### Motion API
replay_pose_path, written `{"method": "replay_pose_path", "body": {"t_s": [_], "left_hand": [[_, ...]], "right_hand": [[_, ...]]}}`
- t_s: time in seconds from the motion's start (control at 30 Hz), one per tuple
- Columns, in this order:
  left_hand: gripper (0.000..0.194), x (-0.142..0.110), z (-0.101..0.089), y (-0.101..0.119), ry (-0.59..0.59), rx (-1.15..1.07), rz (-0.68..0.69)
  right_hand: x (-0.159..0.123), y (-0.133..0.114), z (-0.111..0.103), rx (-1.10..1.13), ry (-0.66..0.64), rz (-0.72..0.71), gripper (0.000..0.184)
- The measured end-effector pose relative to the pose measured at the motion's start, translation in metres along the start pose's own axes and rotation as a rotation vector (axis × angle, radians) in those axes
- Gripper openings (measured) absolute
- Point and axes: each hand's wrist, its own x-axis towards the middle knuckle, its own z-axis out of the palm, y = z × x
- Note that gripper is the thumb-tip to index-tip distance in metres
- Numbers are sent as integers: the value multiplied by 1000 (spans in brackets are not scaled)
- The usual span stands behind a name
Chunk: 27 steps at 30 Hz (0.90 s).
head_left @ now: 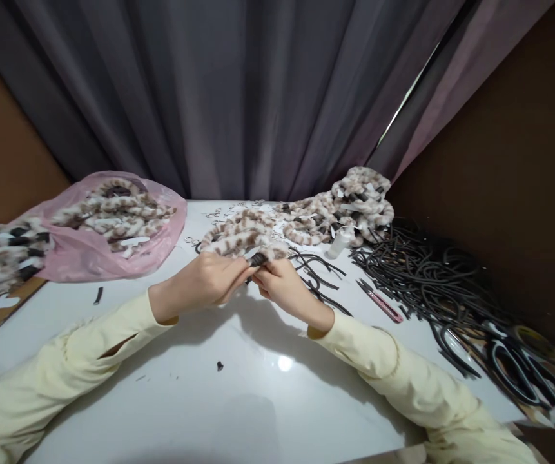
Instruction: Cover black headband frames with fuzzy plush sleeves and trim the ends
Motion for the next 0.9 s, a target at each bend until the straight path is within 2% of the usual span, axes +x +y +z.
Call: {"method": "replay_pose_path", "body": {"t_s": [0.07, 0.3, 0.4, 0.5, 0.6, 0.77, 0.9], "left_hand": [[26, 0, -2, -1, -22, -12, -26], [29, 5, -7, 3, -107, -203, -254], [26, 6, -9, 2, -98, -242, -285], [20, 5, -11, 0, -110, -286, -312], [20, 5, -11, -1, -130, -308, -329], [25, 8, -10, 2, -144, -336, -301], [26, 12, -12, 3, -150, -446, -354]], "right_hand": [[-2, -8, -6, -129, -42, -25, 25], [-9, -33, -24, -553, -155, -98, 25], [-12, -34, -26, -679, -149, -177, 22], [-17, -34, -25, -904, -110, -277, 13], [-22, -37, -23, -1122, -59, -320, 21], [-29, -46, -23, -1280, -152, -295, 22], [-31, -50, -25, -1335, -192, -291, 19]]}}
